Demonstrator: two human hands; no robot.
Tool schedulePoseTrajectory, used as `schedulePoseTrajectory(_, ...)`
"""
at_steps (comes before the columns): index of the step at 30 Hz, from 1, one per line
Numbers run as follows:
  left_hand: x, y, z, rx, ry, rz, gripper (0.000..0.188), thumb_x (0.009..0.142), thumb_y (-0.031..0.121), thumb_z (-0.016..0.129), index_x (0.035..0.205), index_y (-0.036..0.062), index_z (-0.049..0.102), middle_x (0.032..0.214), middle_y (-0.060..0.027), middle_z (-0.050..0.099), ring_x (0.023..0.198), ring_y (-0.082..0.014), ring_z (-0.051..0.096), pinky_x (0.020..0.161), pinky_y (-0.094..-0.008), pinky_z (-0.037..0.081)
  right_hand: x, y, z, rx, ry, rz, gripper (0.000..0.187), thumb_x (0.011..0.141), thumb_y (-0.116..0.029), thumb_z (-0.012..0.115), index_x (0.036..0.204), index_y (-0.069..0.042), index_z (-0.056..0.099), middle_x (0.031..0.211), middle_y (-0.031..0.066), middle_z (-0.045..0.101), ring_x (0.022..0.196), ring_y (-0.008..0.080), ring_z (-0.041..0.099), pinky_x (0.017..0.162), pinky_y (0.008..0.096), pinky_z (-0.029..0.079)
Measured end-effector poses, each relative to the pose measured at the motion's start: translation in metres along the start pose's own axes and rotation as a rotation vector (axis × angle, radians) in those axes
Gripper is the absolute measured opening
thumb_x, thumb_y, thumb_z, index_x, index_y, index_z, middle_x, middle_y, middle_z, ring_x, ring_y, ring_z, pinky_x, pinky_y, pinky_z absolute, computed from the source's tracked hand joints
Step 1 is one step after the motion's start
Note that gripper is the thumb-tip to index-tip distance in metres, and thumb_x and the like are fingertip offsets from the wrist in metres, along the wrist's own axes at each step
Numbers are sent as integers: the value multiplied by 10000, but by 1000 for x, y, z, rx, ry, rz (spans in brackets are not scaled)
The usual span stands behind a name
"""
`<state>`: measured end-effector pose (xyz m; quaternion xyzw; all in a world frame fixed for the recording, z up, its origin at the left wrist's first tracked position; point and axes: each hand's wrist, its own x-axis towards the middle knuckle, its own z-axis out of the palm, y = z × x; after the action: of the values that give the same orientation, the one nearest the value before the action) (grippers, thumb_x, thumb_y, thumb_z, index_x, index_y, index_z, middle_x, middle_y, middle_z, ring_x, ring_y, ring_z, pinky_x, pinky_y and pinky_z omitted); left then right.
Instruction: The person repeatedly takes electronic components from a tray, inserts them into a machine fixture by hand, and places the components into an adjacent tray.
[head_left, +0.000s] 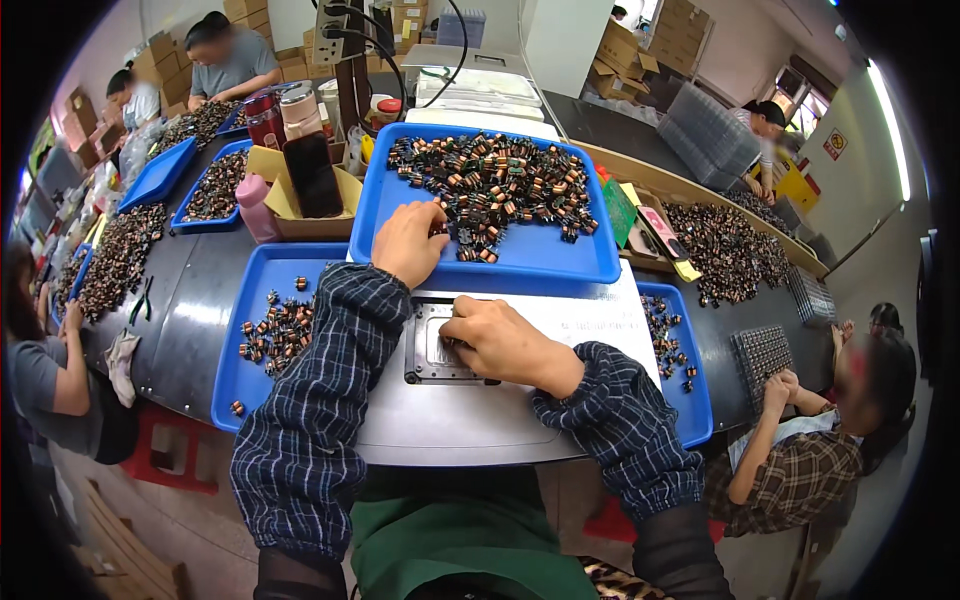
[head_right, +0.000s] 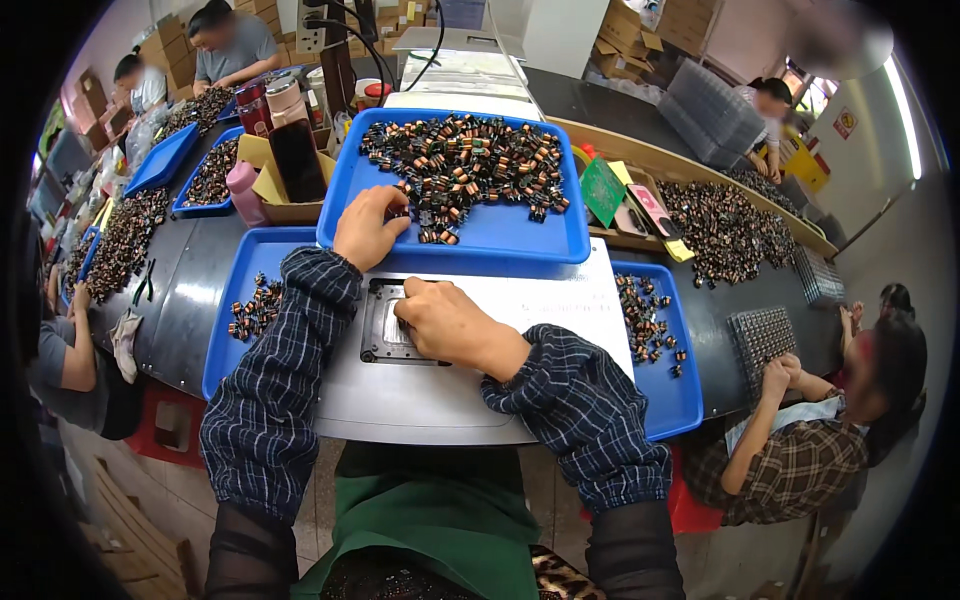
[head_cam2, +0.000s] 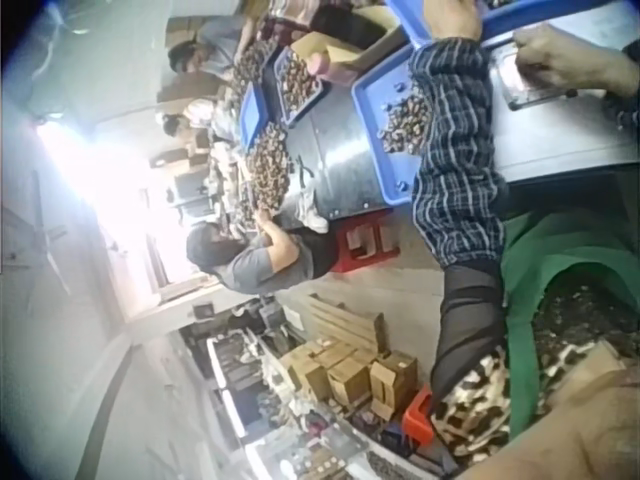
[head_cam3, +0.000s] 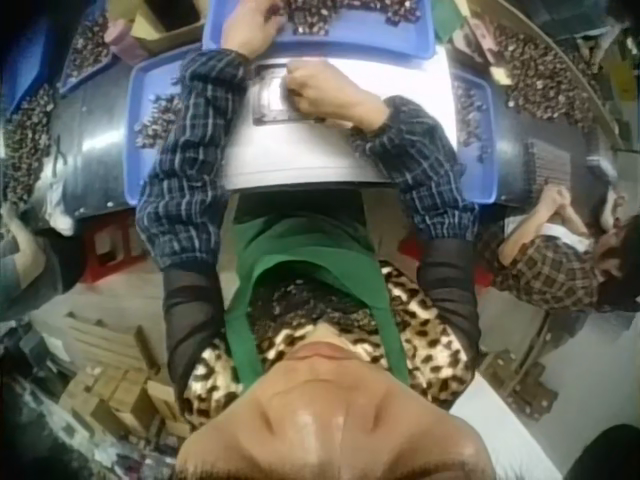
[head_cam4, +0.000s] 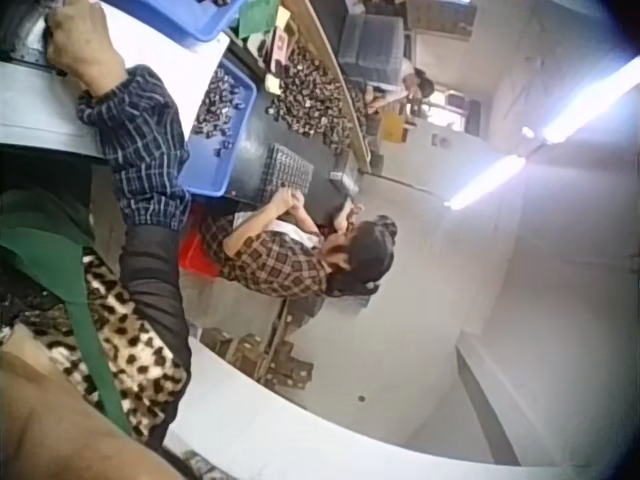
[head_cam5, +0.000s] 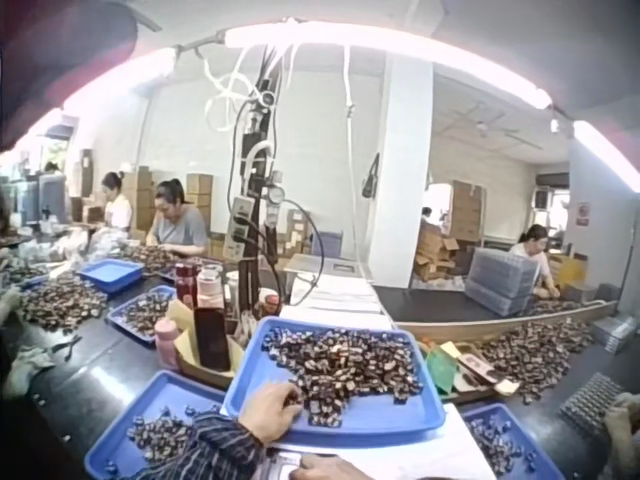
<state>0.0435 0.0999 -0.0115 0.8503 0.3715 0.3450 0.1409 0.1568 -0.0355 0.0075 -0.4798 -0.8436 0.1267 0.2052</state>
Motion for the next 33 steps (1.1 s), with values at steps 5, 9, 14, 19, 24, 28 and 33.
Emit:
schedulePoseTrajectory(5, -11, 13, -22, -292, 101, -77, 294, 685, 55, 636, 975, 46, 592, 848, -103, 534, 625, -160, 545, 586, -268, 450, -5, 18, -13, 126, 151, -27, 189, 611, -13, 596, 793, -43, 643, 681, 108, 537, 638, 267, 530, 588, 336, 434)
schedulePoseTrajectory(9, -43, 15, -36, -678, 20, -287, 266, 740, 20, 585, 1005, -1, 567, 911, -83, 562, 702, -118, 579, 607, -217, 475, -23, 58, -69, 71, 440, 251, 189, 639, -19, 616, 825, -33, 645, 804, 79, 618, 720, 179, 590, 686, 269, 486)
schedulePoseTrajectory(14, -68, 29, -42, -873, -75, -309, 269, 740, -2, 581, 1006, -29, 559, 788, -73, 605, 654, -106, 561, 604, -209, 455, -106, 144, -90, -527, 540, 927, 236, 603, -59, 640, 837, -34, 643, 721, 113, 622, 686, 203, 606, 647, 293, 470)
schedulePoseTrajectory(19, -84, 38, -46, -547, -179, -132, 211, 710, -9, 580, 918, 6, 608, 807, -57, 600, 676, -113, 545, 613, -220, 438, -78, 139, -76, -254, 783, 509, 230, 652, -60, 636, 874, -2, 626, 745, 103, 622, 684, 150, 592, 627, 250, 459)
schedulePoseTrajectory(24, -94, 42, -41, -391, -191, 88, 172, 703, -13, 595, 874, 3, 599, 756, -96, 576, 680, -180, 554, 608, -266, 449, 12, 84, -34, 33, 569, 274, 205, 724, -138, 624, 900, -34, 618, 772, 89, 601, 693, 191, 570, 630, 285, 444)
schedulePoseTrajectory(28, -88, 47, -37, -201, -181, 287, 142, 682, 1, 600, 824, 7, 603, 763, -114, 574, 725, -261, 550, 645, -326, 455, 22, 74, -27, -192, 482, 349, 177, 719, -160, 628, 883, -94, 624, 748, 107, 550, 711, 272, 548, 640, 348, 433)
schedulePoseTrajectory(33, -86, 51, -37, -172, -245, 274, 137, 671, 1, 594, 808, 13, 604, 758, -109, 574, 745, -266, 547, 659, -339, 450, 11, 89, -35, -268, 487, 349, 123, 701, -145, 615, 806, -86, 590, 735, 108, 536, 708, 292, 546, 619, 377, 427)
